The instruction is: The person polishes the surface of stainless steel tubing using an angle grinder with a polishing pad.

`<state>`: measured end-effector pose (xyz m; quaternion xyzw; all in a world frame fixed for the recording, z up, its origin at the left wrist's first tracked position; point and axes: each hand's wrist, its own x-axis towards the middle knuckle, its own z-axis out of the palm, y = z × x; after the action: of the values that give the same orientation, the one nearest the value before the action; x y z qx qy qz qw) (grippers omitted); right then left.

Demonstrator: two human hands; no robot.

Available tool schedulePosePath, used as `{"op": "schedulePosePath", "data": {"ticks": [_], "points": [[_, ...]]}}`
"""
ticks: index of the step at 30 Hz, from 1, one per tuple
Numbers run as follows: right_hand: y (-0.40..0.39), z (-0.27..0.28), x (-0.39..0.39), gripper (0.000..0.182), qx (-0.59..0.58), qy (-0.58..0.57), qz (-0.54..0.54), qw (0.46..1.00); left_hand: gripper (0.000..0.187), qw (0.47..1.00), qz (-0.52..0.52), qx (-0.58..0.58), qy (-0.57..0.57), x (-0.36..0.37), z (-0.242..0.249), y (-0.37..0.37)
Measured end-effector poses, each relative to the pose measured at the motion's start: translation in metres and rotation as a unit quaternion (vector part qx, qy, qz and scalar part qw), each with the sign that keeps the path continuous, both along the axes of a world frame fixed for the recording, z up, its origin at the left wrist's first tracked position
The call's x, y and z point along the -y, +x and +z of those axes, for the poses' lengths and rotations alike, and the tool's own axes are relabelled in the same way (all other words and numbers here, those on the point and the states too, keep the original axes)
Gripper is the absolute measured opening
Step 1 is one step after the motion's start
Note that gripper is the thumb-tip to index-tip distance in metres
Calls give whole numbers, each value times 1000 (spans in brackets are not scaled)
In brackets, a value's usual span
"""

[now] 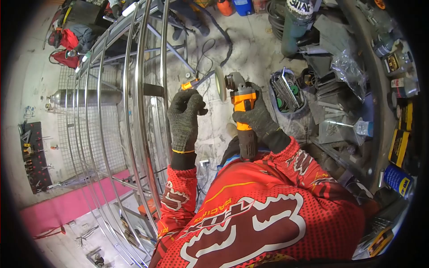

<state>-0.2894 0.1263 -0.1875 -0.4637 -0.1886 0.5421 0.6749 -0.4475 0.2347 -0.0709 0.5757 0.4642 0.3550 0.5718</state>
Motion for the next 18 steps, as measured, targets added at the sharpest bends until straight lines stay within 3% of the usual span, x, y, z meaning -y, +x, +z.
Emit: {"op": "schedulePosePath", "data": {"ticks": [4,7,14,18], "points": [[0,7,1,104,25,1,3,1000,33,996,-42,66,-46,-4,-15,-5],[0,7,-1,107,5,-7,14,1000,33,999,-28,-4,-19,1,-4,8],[-2,2,-2,106,37,-1,23,999,28,992,-50,-62,94,-5,-7,19],[-3,2,-3,105,77,-8,23,997,29,991,-71,-50,101,-2,-13,17]]}}
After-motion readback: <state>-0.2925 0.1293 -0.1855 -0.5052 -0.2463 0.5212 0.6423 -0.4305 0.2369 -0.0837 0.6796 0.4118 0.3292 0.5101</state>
